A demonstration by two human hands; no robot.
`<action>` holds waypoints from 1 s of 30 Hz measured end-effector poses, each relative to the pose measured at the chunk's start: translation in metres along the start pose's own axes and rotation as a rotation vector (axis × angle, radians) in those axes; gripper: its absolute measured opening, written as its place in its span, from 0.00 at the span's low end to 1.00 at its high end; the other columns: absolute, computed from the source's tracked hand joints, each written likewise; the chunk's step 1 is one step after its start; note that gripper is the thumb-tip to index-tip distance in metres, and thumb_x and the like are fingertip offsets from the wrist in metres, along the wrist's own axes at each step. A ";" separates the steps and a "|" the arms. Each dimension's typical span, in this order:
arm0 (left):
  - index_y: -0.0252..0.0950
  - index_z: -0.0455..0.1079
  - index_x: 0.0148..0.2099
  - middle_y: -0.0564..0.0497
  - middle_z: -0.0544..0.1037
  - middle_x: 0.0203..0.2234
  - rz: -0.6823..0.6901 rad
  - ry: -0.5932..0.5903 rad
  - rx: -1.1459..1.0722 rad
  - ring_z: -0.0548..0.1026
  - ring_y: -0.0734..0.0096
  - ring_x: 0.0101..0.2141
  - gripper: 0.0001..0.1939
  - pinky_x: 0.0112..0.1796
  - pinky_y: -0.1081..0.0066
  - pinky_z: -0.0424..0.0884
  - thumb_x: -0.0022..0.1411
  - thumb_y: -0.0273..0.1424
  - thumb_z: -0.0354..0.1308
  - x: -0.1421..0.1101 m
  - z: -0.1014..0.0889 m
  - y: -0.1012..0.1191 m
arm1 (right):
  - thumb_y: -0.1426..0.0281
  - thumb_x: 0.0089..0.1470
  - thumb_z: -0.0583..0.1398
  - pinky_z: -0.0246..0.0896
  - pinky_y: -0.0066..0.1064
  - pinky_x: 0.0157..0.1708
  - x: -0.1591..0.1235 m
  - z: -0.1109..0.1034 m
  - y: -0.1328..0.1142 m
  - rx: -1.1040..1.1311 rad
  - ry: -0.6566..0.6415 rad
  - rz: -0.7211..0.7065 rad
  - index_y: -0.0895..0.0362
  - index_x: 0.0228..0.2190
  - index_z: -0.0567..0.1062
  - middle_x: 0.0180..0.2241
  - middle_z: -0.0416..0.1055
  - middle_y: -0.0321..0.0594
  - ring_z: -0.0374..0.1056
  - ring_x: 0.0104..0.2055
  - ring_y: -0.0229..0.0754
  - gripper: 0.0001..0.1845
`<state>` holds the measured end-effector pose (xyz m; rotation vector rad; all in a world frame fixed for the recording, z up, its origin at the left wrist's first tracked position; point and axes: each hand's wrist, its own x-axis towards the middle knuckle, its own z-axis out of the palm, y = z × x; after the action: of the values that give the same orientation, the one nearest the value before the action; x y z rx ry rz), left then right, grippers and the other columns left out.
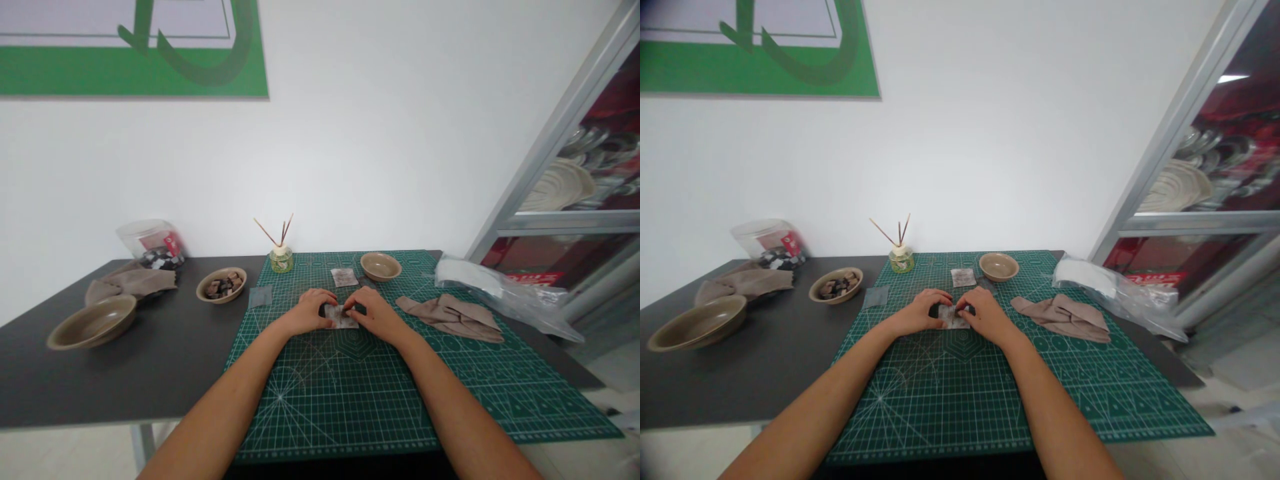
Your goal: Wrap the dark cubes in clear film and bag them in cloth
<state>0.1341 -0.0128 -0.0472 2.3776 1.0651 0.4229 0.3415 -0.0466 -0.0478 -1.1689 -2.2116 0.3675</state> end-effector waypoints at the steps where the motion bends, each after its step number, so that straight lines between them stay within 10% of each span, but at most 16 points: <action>1: 0.40 0.72 0.47 0.49 0.72 0.53 -0.002 -0.001 0.003 0.64 0.57 0.56 0.21 0.58 0.58 0.55 0.49 0.29 0.67 0.000 0.000 0.000 | 0.79 0.51 0.61 0.57 0.39 0.44 0.001 0.002 0.000 0.000 0.004 -0.014 0.57 0.33 0.75 0.33 0.74 0.39 0.65 0.40 0.44 0.07; 30: 0.41 0.72 0.46 0.50 0.72 0.52 0.006 0.006 -0.001 0.65 0.57 0.56 0.20 0.57 0.57 0.55 0.49 0.30 0.67 0.000 0.001 -0.002 | 0.81 0.49 0.59 0.61 0.38 0.42 -0.002 -0.002 0.006 0.005 -0.042 -0.057 0.55 0.32 0.77 0.31 0.74 0.39 0.66 0.38 0.44 0.11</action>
<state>0.1335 -0.0116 -0.0493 2.3808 1.0610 0.4320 0.3473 -0.0454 -0.0502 -1.1027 -2.2743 0.3769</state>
